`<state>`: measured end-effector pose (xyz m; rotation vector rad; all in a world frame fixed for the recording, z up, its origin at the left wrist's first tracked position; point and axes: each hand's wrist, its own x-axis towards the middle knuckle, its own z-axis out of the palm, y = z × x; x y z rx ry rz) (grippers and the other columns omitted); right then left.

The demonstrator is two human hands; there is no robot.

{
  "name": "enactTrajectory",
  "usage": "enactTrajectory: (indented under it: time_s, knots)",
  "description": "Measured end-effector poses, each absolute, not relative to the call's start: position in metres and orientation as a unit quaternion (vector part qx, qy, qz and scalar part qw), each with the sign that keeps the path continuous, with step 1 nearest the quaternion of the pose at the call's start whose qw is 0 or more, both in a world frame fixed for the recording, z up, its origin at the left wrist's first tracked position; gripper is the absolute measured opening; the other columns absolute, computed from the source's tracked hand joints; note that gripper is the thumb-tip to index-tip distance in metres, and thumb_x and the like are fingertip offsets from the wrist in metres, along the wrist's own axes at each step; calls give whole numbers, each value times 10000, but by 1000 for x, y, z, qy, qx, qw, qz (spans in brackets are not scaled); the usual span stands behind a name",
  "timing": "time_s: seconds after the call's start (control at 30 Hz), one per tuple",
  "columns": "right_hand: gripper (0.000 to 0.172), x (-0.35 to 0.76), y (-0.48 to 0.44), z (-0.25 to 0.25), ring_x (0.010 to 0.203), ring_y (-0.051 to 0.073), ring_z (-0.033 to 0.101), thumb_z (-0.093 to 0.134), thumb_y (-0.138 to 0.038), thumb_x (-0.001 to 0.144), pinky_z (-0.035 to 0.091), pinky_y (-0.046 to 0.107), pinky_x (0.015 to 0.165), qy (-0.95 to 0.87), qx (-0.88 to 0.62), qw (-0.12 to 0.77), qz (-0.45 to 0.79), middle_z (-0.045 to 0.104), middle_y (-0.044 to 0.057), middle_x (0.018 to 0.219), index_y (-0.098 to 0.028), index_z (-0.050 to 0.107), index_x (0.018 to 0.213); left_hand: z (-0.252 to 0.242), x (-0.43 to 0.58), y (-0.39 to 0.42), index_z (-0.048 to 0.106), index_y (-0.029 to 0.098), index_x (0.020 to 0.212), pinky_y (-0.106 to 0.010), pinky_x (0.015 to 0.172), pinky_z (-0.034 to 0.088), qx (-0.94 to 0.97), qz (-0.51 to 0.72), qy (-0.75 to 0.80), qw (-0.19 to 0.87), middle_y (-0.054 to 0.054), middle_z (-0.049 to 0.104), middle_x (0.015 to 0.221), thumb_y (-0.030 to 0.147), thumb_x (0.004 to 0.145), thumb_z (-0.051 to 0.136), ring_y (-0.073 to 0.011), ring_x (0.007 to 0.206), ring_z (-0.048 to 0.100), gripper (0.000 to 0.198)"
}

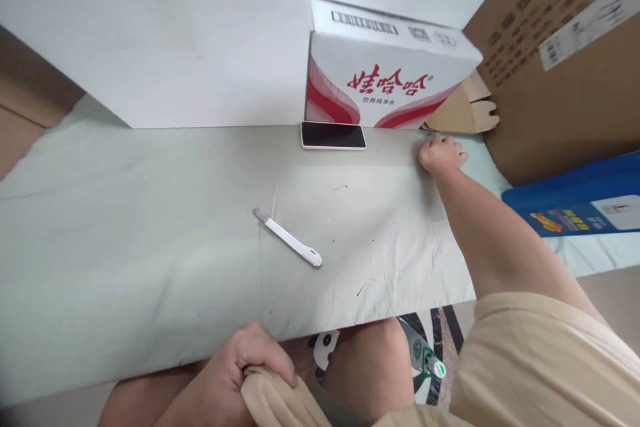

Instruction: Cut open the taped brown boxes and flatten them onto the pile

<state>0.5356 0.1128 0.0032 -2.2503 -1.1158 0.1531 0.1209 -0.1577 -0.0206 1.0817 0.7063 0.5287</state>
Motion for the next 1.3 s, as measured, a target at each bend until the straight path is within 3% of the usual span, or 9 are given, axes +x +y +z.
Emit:
enactTrajectory:
  time_s: [0.13,0.33,0.53,0.63,0.73,0.8,0.9,1.13,1.3]
  knots:
    - [340,489,88,39,1092,278,595,551,-94,917,311,515,965,-502,-823,266,23,667,154,907,-216,446,617,-18,111,-166,876,143,789,-214,538,451,477,297,296,772,-83,775,674,180,623,797,-140,555,650,188]
    - [236,351,80,75,703,196,532,433,-133,951,418,377,802,-681,-665,302,55,526,17,659,-209,618,825,-26,88,-182,875,140,814,-254,620,503,447,341,290,775,-75,789,735,202,577,785,-166,635,679,260]
    - [253,156,93,80,688,206,618,495,-252,967,497,354,777,-832,-483,234,139,636,9,691,-193,714,1079,-34,69,-184,883,145,902,-277,738,545,417,368,284,781,-72,820,845,181,552,768,-196,757,733,371]
    - [598,66,88,84,764,190,674,470,-145,886,523,342,821,-914,-318,201,150,718,-25,811,-179,534,1479,-35,59,-182,884,158,920,-281,783,559,405,388,254,788,-64,825,880,174,551,779,-205,804,749,384]
    - [765,1,69,91,863,137,713,348,-116,885,540,335,901,-941,-206,206,172,758,-60,1132,-273,323,1633,-38,51,-182,881,152,913,-291,791,563,392,411,228,791,-63,814,869,184,547,788,-207,799,743,379]
    - [808,-24,52,94,877,133,718,343,-106,869,551,335,896,-951,-175,185,177,734,-58,1281,-296,283,1653,-41,48,-183,879,146,911,-283,784,555,381,420,217,795,-61,805,851,180,546,799,-195,780,729,376]
    - [808,-37,35,93,888,202,730,411,-101,837,571,361,846,-948,-207,165,175,774,-18,1194,-254,345,1628,-46,49,-187,881,135,941,-265,767,539,369,424,204,801,-68,804,864,150,534,812,-181,773,712,413]
    - [529,-9,44,74,1000,259,740,464,-135,846,576,432,970,-917,-250,224,214,754,57,1208,-215,573,1358,-46,61,-190,888,159,904,-251,739,502,358,435,190,804,-40,781,810,116,471,820,-138,710,648,441]
    - [400,46,36,72,1020,249,730,454,-199,868,585,396,882,-874,-288,306,243,758,66,1186,-220,617,1234,-31,71,-193,866,153,813,-263,693,481,364,415,216,805,-39,755,751,157,518,812,-134,656,625,299]
